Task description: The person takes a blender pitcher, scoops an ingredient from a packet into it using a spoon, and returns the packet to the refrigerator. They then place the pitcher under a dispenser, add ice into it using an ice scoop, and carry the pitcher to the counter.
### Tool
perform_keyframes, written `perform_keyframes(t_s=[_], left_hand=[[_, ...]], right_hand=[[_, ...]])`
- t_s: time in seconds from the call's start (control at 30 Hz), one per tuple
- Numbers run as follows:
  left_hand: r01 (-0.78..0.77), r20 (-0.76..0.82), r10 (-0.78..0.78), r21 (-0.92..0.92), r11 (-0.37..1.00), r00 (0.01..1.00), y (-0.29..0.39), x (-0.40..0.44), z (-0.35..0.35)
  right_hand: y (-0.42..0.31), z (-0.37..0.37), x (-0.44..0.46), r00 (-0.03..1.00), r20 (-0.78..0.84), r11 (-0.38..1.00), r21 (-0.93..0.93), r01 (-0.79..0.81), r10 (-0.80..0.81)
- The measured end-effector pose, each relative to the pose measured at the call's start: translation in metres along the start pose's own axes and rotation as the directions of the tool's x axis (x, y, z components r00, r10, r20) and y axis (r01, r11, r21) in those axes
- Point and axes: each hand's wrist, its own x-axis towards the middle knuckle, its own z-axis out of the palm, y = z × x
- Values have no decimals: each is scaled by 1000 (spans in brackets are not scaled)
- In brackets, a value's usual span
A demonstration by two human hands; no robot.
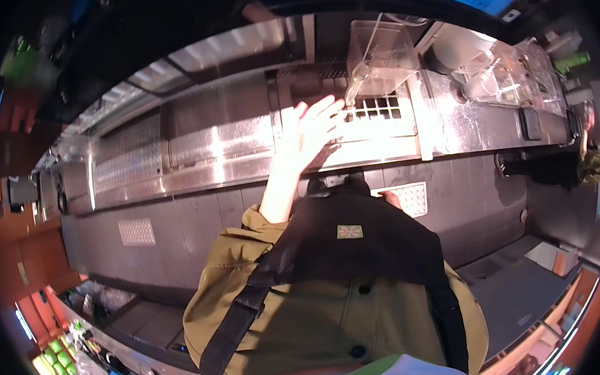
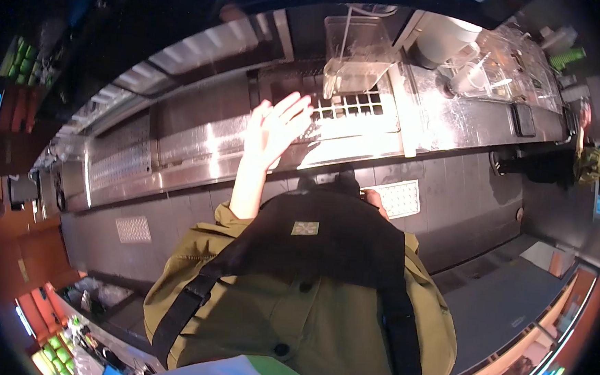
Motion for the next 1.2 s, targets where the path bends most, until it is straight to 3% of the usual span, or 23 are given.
perform_keyframes(t_s=[0.03,0.1,0.17,0.23,0.3,0.33,0.37,0.4,0.5,0.6,0.67,0.7,0.77,0.83,0.87,0.97,1.2], left_hand=[[6,-66,19,367,930,998,-4,9,-12],[121,-285,150,745,656,947,-11,21,0],[100,-277,204,787,609,939,-22,52,-16],[55,-225,364,904,423,904,-32,83,-25],[-62,-21,480,985,158,877,-35,113,-35],[64,-49,468,998,-16,882,-33,122,-35],[134,-92,487,989,-53,868,-34,134,-37],[135,-143,461,990,51,876,-38,141,-39],[282,-354,361,929,239,863,-41,151,-30],[99,-224,502,959,265,835,-52,153,-44],[-54,-126,608,961,270,784,-61,153,-43],[-161,-100,622,923,349,777,-66,153,-39],[-111,-149,617,926,362,772,-72,159,-53],[-62,-248,547,872,486,800,-77,164,-63],[-36,-294,507,838,544,810,-78,166,-63],[-289,-241,672,765,576,701,-89,173,-61],[-224,-272,634,777,589,724,-89,173,-74]], right_hand=[[25,-8,27,984,76,976,-139,169,-159],[14,-5,11,995,18,994,-21,103,-103],[9,-5,-1,989,-50,980,-150,127,-136],[30,-11,22,994,-32,994,-56,99,-101],[28,-17,13,992,-28,987,-108,119,-123],[31,-22,8,964,-4,939,-230,256,-264],[26,-23,-5,933,-8,887,-314,340,-361],[21,-23,-19,891,-12,820,-398,412,-454],[15,-33,-29,941,-66,905,-304,297,-331],[9,-41,-38,957,-68,944,-196,265,-282],[8,-43,-31,959,-71,936,-248,249,-274],[16,-49,-20,960,-75,931,-275,239,-269],[18,-53,-6,983,-81,984,-87,157,-164],[0,-50,-11,994,-105,993,105,46,-35],[-3,-51,-9,994,-102,993,111,36,-24],[-7,-55,-6,995,-99,991,132,-2,15],[-8,-71,-2,995,-95,989,146,12,2]])
